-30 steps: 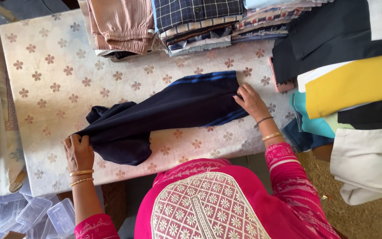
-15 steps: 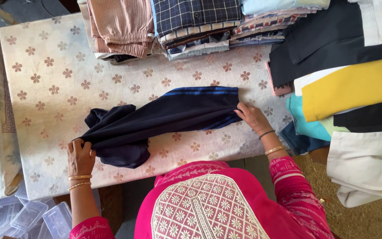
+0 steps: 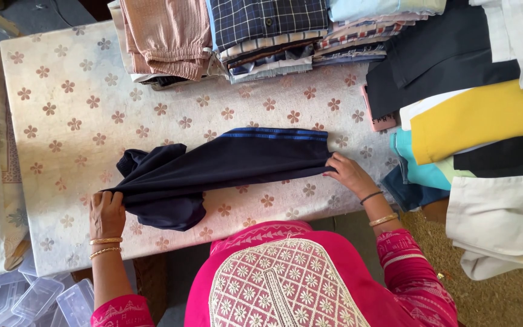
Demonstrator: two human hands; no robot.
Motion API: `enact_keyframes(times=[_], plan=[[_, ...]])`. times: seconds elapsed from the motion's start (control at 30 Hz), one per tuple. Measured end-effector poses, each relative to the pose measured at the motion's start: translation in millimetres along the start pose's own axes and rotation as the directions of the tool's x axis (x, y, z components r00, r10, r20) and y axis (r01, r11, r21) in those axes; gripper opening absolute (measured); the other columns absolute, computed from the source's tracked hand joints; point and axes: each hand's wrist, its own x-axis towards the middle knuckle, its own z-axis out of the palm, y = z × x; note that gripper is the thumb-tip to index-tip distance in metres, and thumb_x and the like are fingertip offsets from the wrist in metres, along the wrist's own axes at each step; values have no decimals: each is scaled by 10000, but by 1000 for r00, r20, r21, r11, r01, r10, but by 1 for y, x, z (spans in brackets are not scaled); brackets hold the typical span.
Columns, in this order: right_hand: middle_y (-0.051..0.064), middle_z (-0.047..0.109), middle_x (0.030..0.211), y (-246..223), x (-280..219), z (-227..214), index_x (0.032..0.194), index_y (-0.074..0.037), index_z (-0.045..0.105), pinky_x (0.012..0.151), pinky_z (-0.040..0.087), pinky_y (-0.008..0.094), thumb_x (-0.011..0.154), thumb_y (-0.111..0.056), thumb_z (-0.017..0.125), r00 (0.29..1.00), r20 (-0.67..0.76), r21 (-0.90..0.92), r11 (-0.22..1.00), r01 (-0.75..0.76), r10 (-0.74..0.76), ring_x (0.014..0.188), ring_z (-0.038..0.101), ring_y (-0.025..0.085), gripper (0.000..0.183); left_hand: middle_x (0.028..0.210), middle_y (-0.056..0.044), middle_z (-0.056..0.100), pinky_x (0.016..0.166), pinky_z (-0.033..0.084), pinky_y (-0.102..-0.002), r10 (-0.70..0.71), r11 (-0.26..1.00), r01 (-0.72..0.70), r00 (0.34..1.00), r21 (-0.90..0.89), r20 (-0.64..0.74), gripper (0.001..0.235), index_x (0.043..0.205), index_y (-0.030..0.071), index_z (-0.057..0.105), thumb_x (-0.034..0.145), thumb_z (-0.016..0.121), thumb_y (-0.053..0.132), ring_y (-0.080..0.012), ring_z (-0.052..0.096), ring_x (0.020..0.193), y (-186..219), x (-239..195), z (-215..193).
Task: Folding a pair of dark navy blue pants on a table with other folded garments.
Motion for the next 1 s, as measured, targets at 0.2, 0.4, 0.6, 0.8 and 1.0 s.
enact_keyframes(times=[0.2, 0.4, 0.6, 0.8, 1.0], plan=[[109, 584, 900, -2, -8, -13, 866, -32, 595, 735, 552, 407, 747, -344, 863, 989, -148, -31, 1000, 7, -11, 811, 654, 308, 428, 1001, -129, 606, 947, 509, -460, 2, 988, 2, 1000, -157, 23, 249, 1016, 62, 714, 814, 780, 190, -361, 554, 1110, 16, 16, -38], [114, 578, 833, -28, -12, -39, 826, -39, 566, 721, 509, 407, 661, -168, 915, 948, -309, 48, 995, 92, -72, 787, 611, 308, 406, 1070, -112, 615, 980, 520, -452, 16, 990, -22, 999, -136, -46, 200, 1054, 73, 713, 863, 749, 118, -347, 563, 1141, -3, 5, -14], [100, 540, 897, -34, -39, -63, 893, -40, 492, 775, 451, 339, 675, 54, 859, 754, -656, 164, 974, 156, -11, 813, 516, 251, 438, 1101, -124, 584, 955, 497, -464, -155, 981, 148, 987, -129, -47, 171, 1011, 110, 715, 847, 757, 87, -370, 538, 1102, -2, 5, -18], [79, 488, 985, -92, -65, -110, 950, -57, 431, 897, 433, 348, 896, 29, 819, 504, -859, 59, 961, 268, -88, 932, 514, 251, 402, 1070, -145, 634, 970, 484, -476, -29, 955, -10, 991, -296, -130, 278, 928, 58, 651, 672, 744, 3, -389, 550, 1145, -4, 5, 29], [42, 484, 1181, -127, -92, -147, 1112, -52, 452, 1041, 464, 405, 1081, -85, 789, 320, -947, 108, 917, 384, -22, 1127, 538, 232, 340, 981, -34, 617, 858, 495, -340, -222, 266, 299, 944, -916, 244, 259, 998, 55, 548, 794, 684, -27, -188, 586, 954, 14, -7, 107]])
